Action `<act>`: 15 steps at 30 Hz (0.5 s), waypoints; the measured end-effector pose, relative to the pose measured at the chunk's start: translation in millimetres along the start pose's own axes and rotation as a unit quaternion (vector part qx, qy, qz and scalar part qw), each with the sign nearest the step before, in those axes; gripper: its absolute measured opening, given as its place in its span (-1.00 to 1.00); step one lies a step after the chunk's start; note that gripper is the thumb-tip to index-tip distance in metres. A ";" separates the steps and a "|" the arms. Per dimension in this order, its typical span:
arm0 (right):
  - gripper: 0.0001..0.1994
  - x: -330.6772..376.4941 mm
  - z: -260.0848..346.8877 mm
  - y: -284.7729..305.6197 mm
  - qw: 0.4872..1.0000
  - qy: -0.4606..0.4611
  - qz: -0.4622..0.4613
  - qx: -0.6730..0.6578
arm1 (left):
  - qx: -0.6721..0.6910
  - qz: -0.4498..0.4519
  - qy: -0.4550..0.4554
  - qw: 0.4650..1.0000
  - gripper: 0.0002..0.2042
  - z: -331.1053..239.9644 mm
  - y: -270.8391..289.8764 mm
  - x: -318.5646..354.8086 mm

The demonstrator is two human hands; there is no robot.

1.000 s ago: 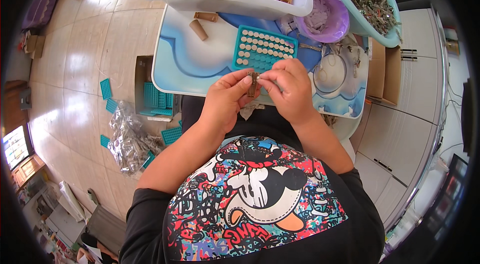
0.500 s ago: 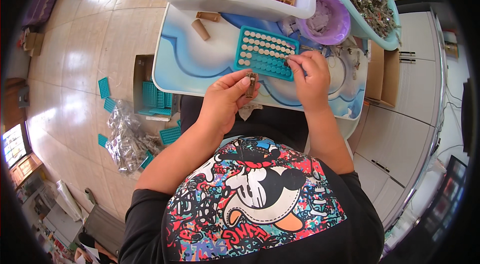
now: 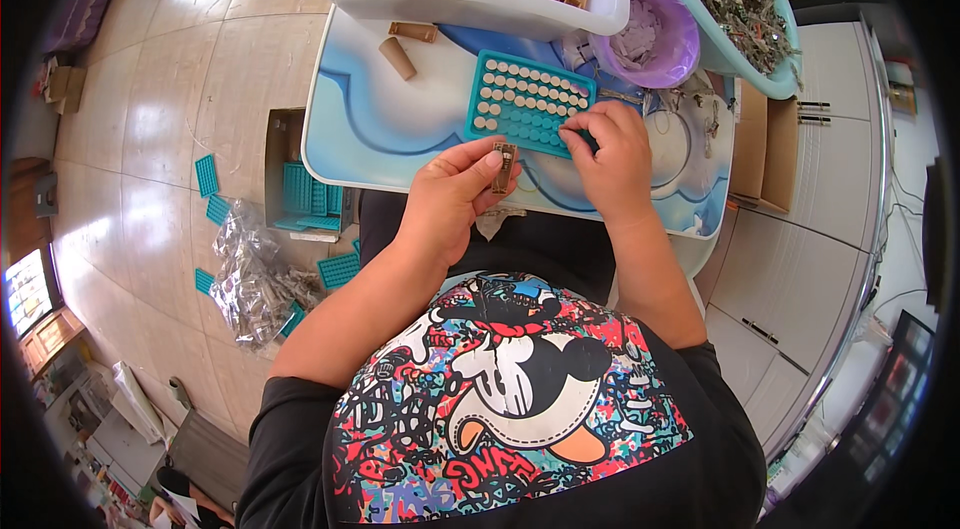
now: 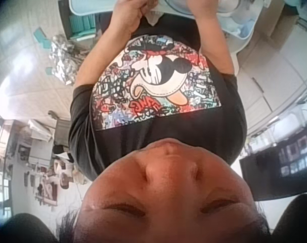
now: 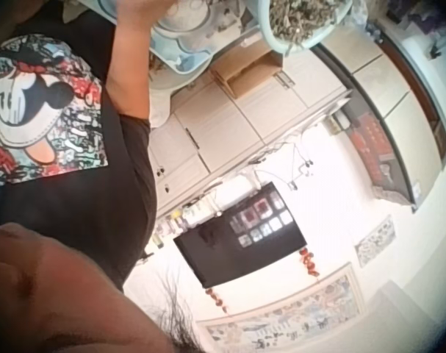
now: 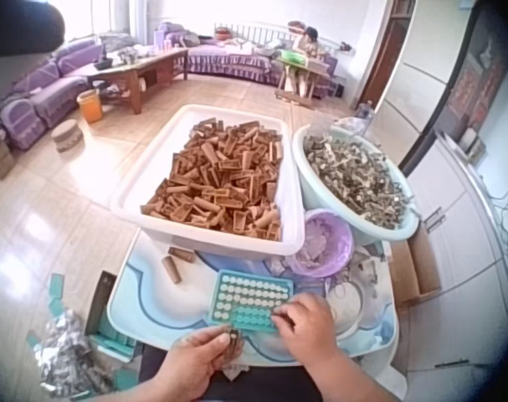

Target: The person assembles small brown plastic components by hand, inserting white circular plugs into them on a tray.

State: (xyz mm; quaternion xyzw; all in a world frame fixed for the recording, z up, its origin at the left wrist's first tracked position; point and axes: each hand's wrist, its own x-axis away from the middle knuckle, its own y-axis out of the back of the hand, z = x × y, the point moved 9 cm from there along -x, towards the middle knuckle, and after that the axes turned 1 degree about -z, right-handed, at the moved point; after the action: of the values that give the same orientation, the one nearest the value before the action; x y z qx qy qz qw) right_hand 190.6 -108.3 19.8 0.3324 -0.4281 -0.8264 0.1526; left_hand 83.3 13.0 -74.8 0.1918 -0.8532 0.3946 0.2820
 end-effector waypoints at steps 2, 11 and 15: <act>-0.86 -0.5 2.2 -0.8 1.000 0.006 0.008 -0.013 | 0.000 0.000 0.000 1.000 -0.73 -0.1 -0.2 -0.1; -0.86 2.7 59.8 -5.1 0.989 0.102 -0.004 -0.105 | 0.026 -0.007 0.001 1.000 -0.76 3.1 3.9 -2.7; -0.86 1.7 61.2 -5.2 0.989 0.107 -0.008 -0.099 | 0.024 -0.009 0.002 1.000 -0.76 2.1 4.0 -1.3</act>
State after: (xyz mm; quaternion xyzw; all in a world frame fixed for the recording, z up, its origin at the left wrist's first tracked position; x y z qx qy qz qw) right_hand 147.8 -69.1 40.1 0.4057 -0.3230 -0.8253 0.2232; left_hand 81.3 13.9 -79.0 0.2054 -0.8412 0.4127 0.2826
